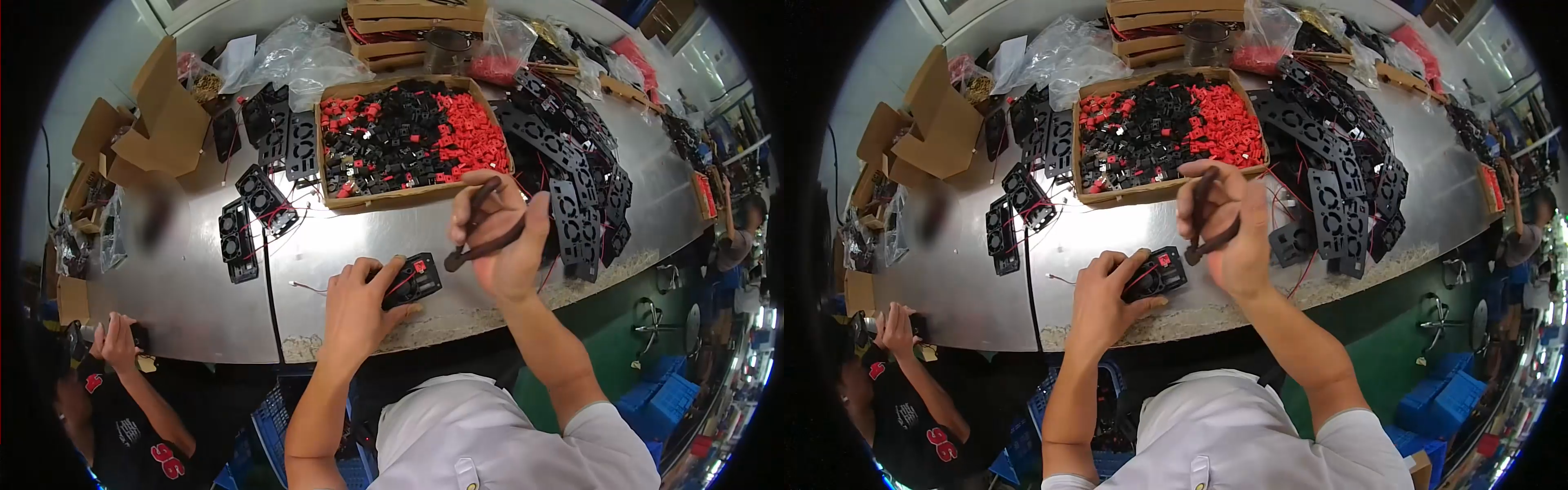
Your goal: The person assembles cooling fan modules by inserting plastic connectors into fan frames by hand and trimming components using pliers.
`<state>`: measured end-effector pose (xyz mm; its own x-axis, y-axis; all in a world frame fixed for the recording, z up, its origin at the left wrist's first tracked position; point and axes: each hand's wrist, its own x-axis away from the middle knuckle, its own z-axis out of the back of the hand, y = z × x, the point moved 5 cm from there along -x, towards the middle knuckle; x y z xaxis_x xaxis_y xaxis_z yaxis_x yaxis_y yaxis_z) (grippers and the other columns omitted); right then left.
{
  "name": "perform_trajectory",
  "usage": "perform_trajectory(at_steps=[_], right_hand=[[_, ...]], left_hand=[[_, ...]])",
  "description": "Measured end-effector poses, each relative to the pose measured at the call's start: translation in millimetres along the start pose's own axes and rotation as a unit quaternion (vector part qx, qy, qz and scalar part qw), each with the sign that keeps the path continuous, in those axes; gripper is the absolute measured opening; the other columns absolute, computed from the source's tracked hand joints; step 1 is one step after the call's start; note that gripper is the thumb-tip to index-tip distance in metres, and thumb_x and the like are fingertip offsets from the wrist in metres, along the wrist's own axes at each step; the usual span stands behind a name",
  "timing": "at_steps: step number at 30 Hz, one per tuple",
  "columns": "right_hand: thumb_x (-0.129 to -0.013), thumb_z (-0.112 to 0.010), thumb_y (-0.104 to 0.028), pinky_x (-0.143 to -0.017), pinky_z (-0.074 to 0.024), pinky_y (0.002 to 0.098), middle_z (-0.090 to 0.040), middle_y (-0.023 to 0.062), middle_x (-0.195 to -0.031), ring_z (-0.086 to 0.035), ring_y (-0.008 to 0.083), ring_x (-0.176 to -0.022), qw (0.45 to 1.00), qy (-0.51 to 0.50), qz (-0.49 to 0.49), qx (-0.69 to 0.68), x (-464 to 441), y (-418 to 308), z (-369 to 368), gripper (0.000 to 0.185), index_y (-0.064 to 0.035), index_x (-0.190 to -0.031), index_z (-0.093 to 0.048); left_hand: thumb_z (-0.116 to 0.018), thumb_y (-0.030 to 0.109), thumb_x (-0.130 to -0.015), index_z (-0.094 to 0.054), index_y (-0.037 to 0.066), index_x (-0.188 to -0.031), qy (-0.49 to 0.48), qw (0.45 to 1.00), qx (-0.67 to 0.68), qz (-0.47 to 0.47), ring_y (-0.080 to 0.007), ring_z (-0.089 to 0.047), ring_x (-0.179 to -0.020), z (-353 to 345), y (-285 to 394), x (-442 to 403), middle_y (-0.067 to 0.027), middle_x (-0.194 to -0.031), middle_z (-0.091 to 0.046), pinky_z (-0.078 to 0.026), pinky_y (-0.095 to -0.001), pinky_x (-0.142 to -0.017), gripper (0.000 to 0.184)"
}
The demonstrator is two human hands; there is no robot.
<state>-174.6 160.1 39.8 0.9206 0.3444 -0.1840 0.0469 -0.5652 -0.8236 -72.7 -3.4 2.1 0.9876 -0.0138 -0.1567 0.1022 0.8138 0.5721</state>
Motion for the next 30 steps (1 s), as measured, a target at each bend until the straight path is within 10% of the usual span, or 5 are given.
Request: perform_trajectory(at_steps=[12,30], right_hand=[[-0.105,-0.035,-0.053,-0.07,-0.0423,0.028,-0.056,0.0067,-0.086,-0.05,0.0124,-0.075,0.999,-0.036,0.02,0.013,-12.0,23.1,-25.4,0.063,0.003,-0.125,-0.054],[-0.099,-0.037,-0.07,-0.074,-0.0437,0.031,-0.059,0.0102,-0.092,-0.053,0.0176,-0.08,0.998,-0.044,-0.017,0.048,-11.0,36.7,-22.8,0.078,0.0007,-0.127,-0.054]], left_hand=[[-0.09,0.036,-0.067,-0.069,0.012,-0.126,-0.035,0.998,-0.037,0.038,-0.0313,-0.064,-0.091,3.5,7.1,-3.1,-0.0104,-0.099,-0.066,-0.048,-0.044,-0.08,0.067],[-0.093,0.026,-0.062,-0.069,0.009,-0.125,-0.009,1.0,0.002,0.025,-0.0322,-0.067,-0.086,-0.6,3.9,0.6,-0.0133,-0.1,-0.067,-0.053,-0.0423,-0.078,0.069]])
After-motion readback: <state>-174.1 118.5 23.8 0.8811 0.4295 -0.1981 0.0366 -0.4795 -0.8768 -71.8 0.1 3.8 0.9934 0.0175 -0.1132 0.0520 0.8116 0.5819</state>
